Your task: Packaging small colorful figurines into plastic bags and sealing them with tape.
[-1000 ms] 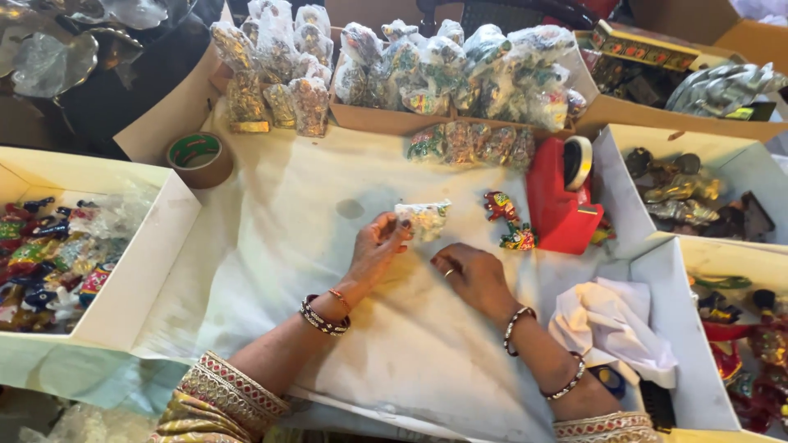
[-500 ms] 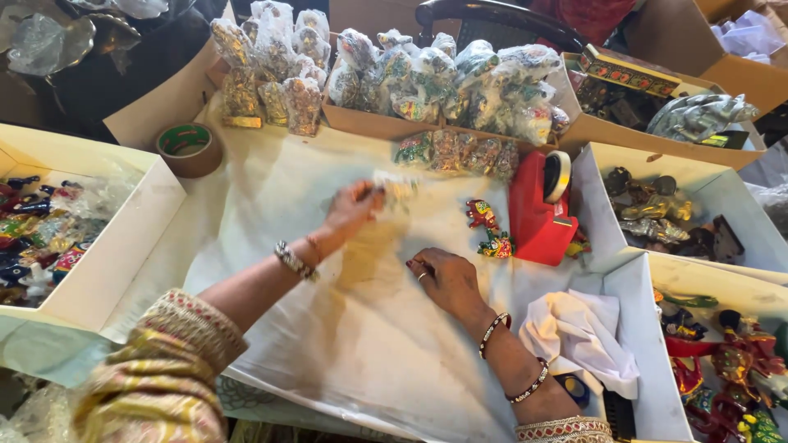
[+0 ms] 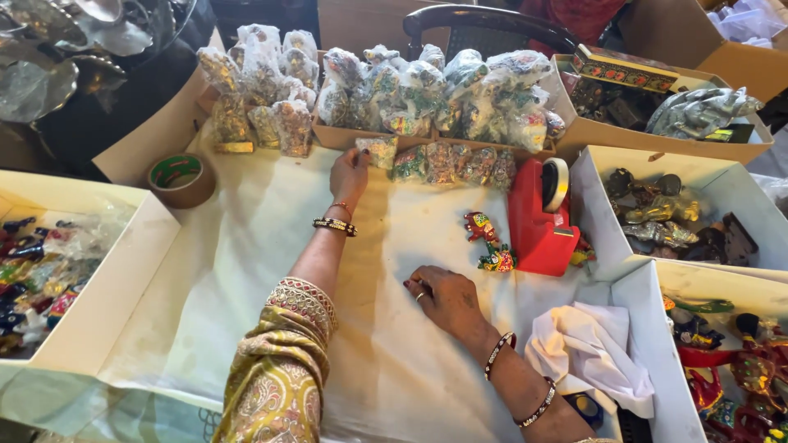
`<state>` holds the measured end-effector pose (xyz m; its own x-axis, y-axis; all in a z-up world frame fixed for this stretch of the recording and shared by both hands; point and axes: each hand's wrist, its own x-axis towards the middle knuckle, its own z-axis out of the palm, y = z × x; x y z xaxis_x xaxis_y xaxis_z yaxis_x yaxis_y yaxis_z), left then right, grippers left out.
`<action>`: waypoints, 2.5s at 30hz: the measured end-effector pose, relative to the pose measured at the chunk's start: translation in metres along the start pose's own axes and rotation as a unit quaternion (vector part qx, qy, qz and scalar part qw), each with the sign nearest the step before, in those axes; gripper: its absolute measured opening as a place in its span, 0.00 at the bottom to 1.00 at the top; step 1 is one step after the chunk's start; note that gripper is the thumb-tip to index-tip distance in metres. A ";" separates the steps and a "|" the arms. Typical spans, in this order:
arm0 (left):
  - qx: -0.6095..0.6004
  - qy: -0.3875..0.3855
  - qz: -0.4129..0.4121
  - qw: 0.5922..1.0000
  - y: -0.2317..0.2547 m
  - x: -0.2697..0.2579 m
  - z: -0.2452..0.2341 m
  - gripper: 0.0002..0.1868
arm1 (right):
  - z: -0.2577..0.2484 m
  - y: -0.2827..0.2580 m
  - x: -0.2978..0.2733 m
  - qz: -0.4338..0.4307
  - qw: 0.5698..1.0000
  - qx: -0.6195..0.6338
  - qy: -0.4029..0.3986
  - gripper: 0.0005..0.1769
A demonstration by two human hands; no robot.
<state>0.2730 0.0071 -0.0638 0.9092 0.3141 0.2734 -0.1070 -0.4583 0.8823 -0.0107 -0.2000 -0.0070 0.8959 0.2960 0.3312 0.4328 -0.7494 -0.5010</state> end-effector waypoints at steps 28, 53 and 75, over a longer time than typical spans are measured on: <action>0.017 0.098 0.074 0.992 0.009 -0.020 0.001 0.11 | -0.001 -0.007 0.001 0.036 0.999 -0.006 -0.016 0.08; -0.013 -0.019 0.055 0.998 -0.018 -0.001 -0.003 0.37 | -0.001 -0.002 -0.001 0.009 1.000 -0.006 0.000 0.08; 0.303 -0.333 0.392 0.802 0.026 -0.238 -0.103 0.42 | 0.019 0.030 -0.006 -0.025 0.999 -0.020 0.015 0.06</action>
<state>0.0126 0.0067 -0.0667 0.6928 -0.6902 0.2090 -0.7195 -0.6813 0.1352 -0.0010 -0.2131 -0.0389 0.8698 0.3162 0.3787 0.4717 -0.7581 -0.4504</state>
